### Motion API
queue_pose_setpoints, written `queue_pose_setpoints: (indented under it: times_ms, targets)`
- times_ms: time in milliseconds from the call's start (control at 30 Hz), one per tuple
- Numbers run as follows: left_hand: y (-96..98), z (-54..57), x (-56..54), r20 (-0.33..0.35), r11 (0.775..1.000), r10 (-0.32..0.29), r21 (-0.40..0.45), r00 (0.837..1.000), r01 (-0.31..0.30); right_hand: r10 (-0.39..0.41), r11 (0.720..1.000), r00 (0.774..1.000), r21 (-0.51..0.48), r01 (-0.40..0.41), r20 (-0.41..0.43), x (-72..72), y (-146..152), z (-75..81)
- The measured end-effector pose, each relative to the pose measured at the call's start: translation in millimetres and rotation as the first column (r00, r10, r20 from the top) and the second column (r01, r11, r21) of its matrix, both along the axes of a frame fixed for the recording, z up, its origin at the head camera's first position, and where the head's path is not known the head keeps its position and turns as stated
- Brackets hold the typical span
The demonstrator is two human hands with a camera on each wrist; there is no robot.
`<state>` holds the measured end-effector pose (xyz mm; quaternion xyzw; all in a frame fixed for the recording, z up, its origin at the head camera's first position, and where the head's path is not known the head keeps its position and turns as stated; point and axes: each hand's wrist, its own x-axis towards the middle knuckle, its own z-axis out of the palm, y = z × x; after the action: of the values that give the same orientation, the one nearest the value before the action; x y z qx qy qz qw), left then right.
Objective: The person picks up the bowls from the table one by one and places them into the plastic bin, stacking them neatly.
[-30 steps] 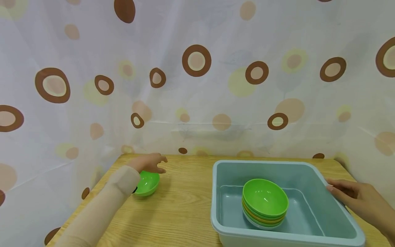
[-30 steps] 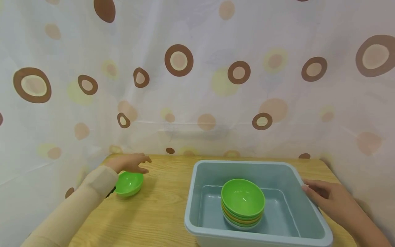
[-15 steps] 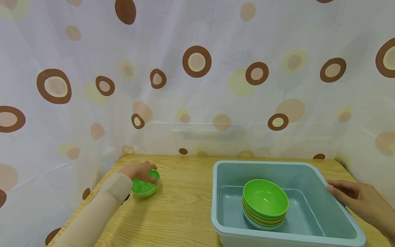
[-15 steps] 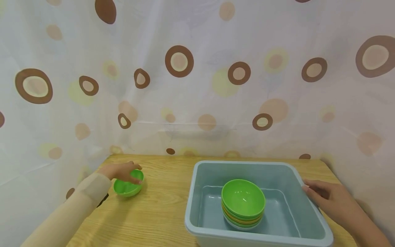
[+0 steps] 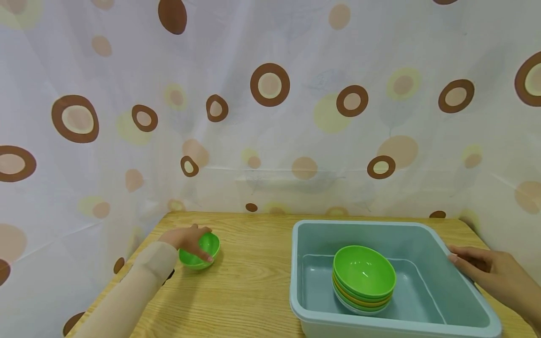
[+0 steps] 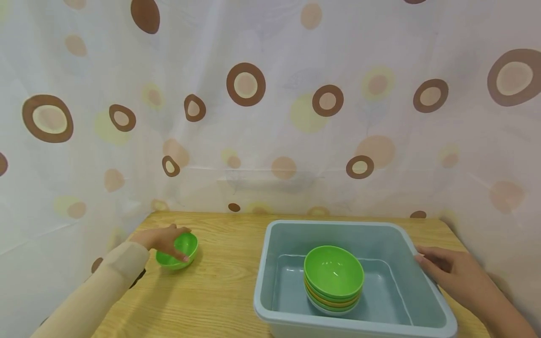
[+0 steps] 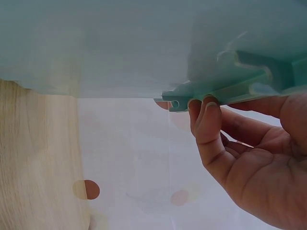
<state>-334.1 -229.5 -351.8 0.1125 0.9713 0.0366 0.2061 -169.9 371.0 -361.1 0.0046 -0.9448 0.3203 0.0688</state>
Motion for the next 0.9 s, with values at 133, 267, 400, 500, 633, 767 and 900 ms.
queue_pose_setpoints:
  times_ms: [133,267,400,500,633,767,900]
  targets:
    - [-0.6,-0.9,0.6,-0.001,1.0,-0.009,0.02,1.0,0.009,0.001,1.0,1.0,0.004,-0.001,-0.003,0.0,0.7,-0.1]
    - [-1.2,-2.6,-0.1,-0.011,1.0,-0.012,0.015,1.0,0.012,-0.001,1.0,1.0,0.008,0.001,0.002,-0.4,1.0,0.0]
    - [-0.2,-5.0,-1.0,-0.026,1.0,-0.012,0.007,1.0,0.012,0.0,1.0,1.0,0.014,0.0,-0.004,-0.8,1.6,-0.6]
    - [2.5,-5.8,-1.4,-0.045,1.0,-0.02,0.005,0.999,0.021,0.003,1.0,1.0,0.018,-0.003,-0.018,-0.8,2.2,-2.0]
    - [6.0,-6.4,-2.2,-0.067,1.0,-0.03,-0.004,0.997,0.029,0.006,1.0,1.0,0.015,-0.005,-0.021,-0.7,2.5,-2.4]
    - [8.5,-7.4,-3.3,-0.061,1.0,-0.025,-0.007,0.998,0.024,0.01,1.0,1.0,0.013,-0.01,-0.024,-0.6,2.7,-2.7]
    - [11.2,-6.9,-3.2,-0.041,1.0,-0.022,-0.003,0.999,0.022,0.01,1.0,1.0,0.014,-0.01,-0.023,-0.8,3.0,-2.5]
